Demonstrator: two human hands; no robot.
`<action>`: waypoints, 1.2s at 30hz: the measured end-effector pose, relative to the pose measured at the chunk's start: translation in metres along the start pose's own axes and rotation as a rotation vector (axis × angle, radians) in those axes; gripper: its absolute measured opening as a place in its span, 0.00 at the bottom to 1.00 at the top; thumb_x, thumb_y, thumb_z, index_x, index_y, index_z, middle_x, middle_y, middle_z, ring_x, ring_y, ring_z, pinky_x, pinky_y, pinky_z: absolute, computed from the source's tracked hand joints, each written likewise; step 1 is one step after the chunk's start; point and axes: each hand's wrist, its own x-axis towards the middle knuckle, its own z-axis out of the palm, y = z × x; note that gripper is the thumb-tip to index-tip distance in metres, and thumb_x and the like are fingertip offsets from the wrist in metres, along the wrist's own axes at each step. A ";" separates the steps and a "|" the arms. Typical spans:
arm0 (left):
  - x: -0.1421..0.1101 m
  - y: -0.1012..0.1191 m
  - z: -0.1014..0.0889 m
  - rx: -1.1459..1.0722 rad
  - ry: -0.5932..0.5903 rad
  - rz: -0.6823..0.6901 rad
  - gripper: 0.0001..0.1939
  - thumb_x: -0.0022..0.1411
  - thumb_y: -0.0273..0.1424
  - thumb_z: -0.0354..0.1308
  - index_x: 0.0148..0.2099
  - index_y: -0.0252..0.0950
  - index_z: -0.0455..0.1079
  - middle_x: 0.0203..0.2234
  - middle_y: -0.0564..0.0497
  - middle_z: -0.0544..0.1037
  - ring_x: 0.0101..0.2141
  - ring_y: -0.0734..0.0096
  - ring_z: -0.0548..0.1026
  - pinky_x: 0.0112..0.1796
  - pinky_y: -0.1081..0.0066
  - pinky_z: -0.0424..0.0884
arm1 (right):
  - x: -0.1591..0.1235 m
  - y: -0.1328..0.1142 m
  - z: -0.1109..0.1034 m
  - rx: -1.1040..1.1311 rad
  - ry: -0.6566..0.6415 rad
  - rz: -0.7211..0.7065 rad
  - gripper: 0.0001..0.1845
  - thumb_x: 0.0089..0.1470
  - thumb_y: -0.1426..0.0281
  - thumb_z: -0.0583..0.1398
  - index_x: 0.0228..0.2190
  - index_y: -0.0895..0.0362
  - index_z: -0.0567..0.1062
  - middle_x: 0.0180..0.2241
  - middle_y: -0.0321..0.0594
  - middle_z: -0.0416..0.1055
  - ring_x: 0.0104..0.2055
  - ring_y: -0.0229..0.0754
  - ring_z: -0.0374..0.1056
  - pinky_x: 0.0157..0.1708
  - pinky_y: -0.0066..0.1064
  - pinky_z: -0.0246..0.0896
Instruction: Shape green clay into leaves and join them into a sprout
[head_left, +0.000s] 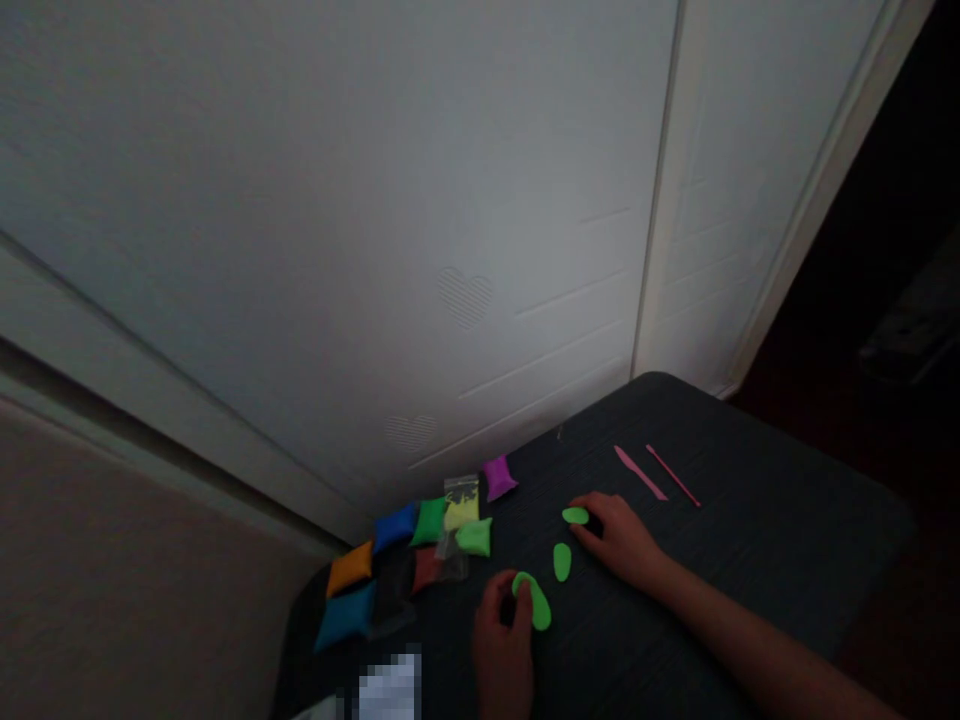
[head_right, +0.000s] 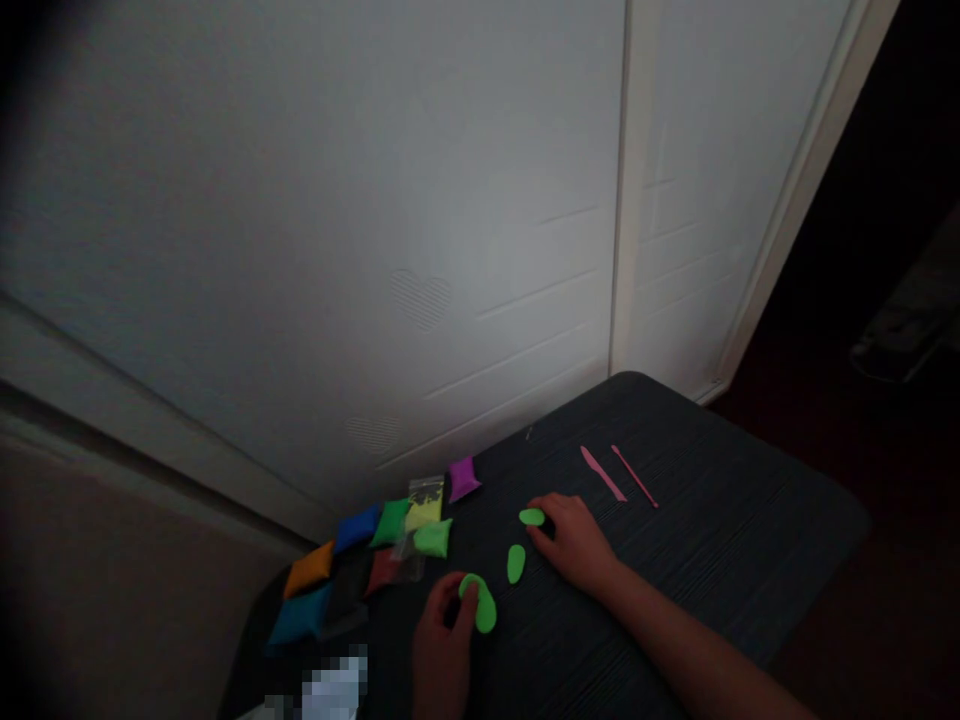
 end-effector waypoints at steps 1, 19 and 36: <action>0.001 0.000 0.000 -0.001 -0.004 -0.005 0.20 0.53 0.46 0.48 0.40 0.35 0.64 0.34 0.47 0.73 0.36 0.62 0.70 0.38 0.65 0.65 | 0.000 0.000 0.000 -0.010 0.001 -0.006 0.13 0.49 0.68 0.55 0.39 0.53 0.69 0.36 0.38 0.70 0.39 0.41 0.64 0.41 0.36 0.56; 0.001 0.011 0.000 -0.181 0.262 0.104 0.13 0.53 0.39 0.50 0.36 0.37 0.68 0.22 0.54 0.69 0.25 0.73 0.65 0.27 0.74 0.60 | 0.002 0.024 0.012 0.074 -0.253 -0.158 0.15 0.49 0.62 0.53 0.39 0.50 0.69 0.41 0.42 0.70 0.44 0.49 0.65 0.44 0.42 0.60; -0.004 0.004 0.000 -0.152 0.142 0.180 0.17 0.53 0.39 0.50 0.44 0.37 0.65 0.26 0.53 0.72 0.28 0.71 0.69 0.30 0.72 0.64 | -0.001 0.014 0.005 0.127 -0.197 -0.123 0.16 0.50 0.62 0.53 0.40 0.54 0.69 0.38 0.41 0.70 0.39 0.44 0.66 0.40 0.38 0.60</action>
